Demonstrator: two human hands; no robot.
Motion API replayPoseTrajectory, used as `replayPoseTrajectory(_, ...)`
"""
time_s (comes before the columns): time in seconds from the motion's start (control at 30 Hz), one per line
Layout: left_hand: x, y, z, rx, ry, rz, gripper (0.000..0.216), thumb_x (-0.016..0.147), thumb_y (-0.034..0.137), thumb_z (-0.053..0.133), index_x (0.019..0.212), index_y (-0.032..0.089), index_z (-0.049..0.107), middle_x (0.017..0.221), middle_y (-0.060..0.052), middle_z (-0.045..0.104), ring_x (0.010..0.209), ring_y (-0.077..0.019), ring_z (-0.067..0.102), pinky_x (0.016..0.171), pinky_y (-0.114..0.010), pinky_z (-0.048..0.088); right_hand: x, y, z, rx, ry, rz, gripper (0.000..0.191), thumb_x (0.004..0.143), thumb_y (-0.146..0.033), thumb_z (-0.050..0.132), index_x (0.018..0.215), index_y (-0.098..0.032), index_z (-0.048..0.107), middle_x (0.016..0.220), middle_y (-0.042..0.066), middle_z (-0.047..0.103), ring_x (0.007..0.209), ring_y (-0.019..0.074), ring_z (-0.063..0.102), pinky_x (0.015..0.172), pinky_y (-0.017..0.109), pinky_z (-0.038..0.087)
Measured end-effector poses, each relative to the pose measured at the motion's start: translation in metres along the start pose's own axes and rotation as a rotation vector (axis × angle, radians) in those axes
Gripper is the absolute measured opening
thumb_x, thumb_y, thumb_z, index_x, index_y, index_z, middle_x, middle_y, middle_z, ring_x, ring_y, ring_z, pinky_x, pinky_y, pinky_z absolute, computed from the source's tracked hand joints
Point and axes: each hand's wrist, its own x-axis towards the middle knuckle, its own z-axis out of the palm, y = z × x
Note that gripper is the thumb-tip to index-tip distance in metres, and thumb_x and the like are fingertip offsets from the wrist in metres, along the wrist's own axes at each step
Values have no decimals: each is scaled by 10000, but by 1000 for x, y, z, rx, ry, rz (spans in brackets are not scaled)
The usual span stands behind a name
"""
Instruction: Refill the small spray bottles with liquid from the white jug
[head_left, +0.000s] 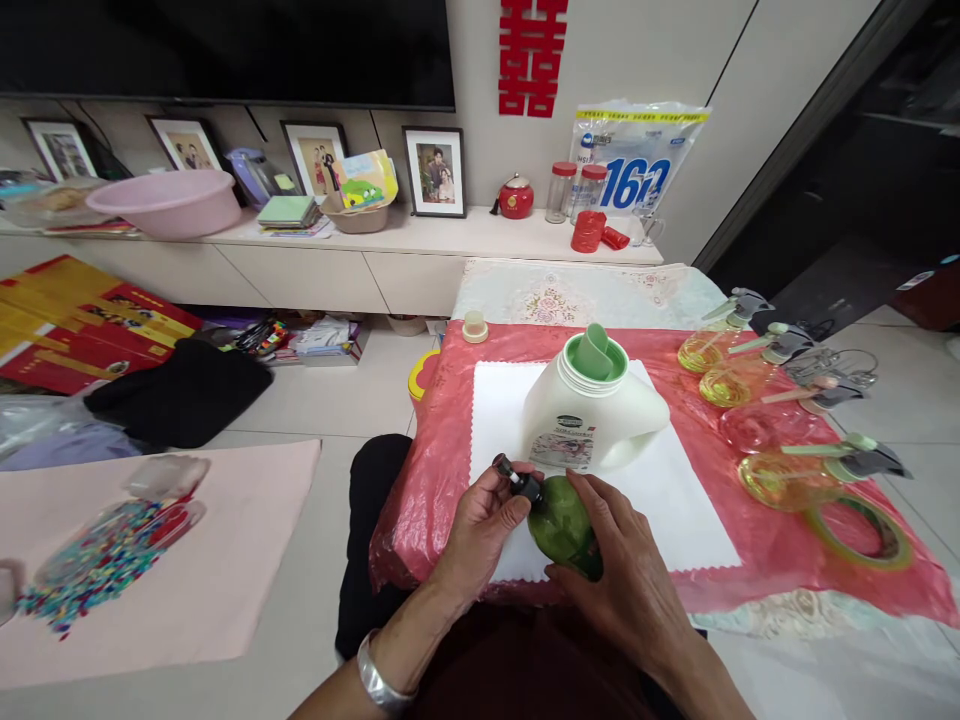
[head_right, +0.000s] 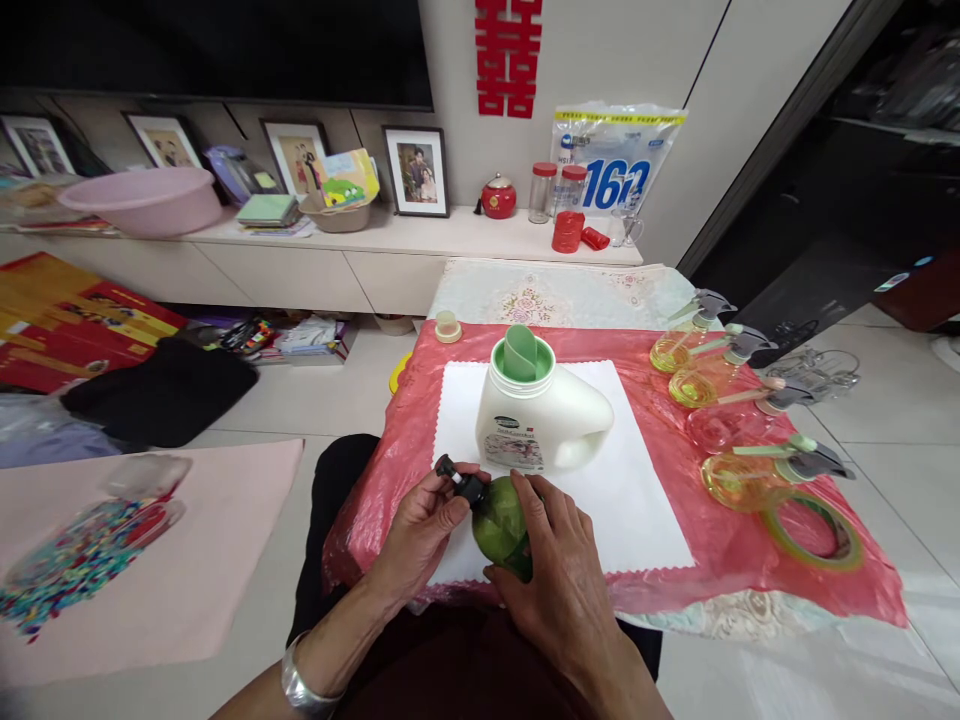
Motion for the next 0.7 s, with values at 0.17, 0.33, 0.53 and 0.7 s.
replayPoseTrajectory(0.17,0,-1,1,-40,27,31,453,646,412,922,1016,217,746,952,-18,712,881,-145,627,804,-239,485,-1,-1,4,67,17,21,995,711,-182,736,1538,-356,210,1467,52,408,1277,275,467,1021,477,490)
replayPoseTrajectory(0.33,3,6,-1,-26,79,-45,466,578,376,956,962,189,770,863,-22,710,797,-142,628,754,-248,483,-5,0,8,131,5,48,1000,713,-194,740,1535,-399,209,1478,24,401,1287,272,463,1033,495,488)
replayPoseTrajectory(0.53,1,13,2,-22,-11,15,448,685,392,897,1063,199,750,997,-65,732,1020,-205,641,959,-317,465,-6,2,12,208,7,98,1006,722,-204,751,1534,-434,203,1479,5,399,1301,262,463,1051,491,479)
replayPoseTrajectory(0.7,1,10,1,46,87,49,406,627,388,931,948,209,758,923,-9,694,861,-137,612,785,-225,470,-7,1,13,239,4,82,996,728,-218,761,1534,-426,215,1476,19,400,1305,271,460,1060,497,467)
